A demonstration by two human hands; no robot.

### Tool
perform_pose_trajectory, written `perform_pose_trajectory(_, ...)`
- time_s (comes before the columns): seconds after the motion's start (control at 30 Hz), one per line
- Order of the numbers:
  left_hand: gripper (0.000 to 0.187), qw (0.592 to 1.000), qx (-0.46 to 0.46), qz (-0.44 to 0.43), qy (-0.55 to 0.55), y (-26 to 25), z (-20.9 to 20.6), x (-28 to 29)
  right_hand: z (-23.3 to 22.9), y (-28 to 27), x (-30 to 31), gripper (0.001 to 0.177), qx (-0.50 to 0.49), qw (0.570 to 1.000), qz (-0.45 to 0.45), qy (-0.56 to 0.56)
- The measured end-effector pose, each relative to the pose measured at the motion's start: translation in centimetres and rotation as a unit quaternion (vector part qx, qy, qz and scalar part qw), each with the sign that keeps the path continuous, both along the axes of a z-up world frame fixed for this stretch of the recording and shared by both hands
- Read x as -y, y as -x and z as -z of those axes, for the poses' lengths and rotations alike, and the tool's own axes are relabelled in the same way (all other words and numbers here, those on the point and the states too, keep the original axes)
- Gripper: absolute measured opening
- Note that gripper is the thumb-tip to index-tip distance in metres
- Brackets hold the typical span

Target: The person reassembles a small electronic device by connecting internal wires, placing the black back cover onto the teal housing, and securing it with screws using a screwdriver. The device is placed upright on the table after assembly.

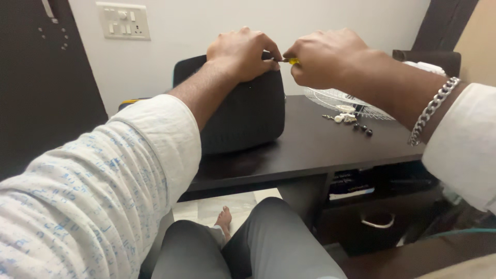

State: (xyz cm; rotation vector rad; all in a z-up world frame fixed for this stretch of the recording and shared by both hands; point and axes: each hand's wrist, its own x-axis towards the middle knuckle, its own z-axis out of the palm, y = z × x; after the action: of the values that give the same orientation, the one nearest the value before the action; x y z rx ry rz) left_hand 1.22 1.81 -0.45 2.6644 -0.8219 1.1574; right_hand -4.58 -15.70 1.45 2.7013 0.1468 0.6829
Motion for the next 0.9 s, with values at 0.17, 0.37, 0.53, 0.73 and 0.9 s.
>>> perform_pose_trajectory(0.17, 0.02, 1.0, 0.003, 0.003, 0.007, -0.1, -0.1, -0.1, -0.7, -1.9, 0.4, 0.043, -0.082, 0.962, -0.047, -0.257)
perform_pose_trajectory(0.37, 0.017, 1.0, 0.008, -0.009, 0.024, -0.2, 0.0, -0.4, -1.6, -2.6, 3.4, 0.038, -0.324, 0.543, -0.199, -0.749)
perform_pose_trajectory(0.53, 0.019, 1.0, 0.015, -0.021, 0.012, -0.4, -0.1, 0.0, -0.4, -4.1, 5.1, 0.039, -0.399, 0.308, -0.22, -0.835)
perform_pose_trajectory(0.73, 0.022, 1.0, 0.023, -0.003, 0.0, -0.5, 0.2, -0.7, -0.4, -4.0, 3.1, 0.05, -0.124, 0.927, -0.09, -0.344)
perform_pose_trajectory(0.9, 0.019, 1.0, 0.018, 0.003, 0.011, -0.4, -0.2, -0.2, -1.2, -1.4, -0.5, 0.039, 0.016, 1.0, 0.026, -0.004)
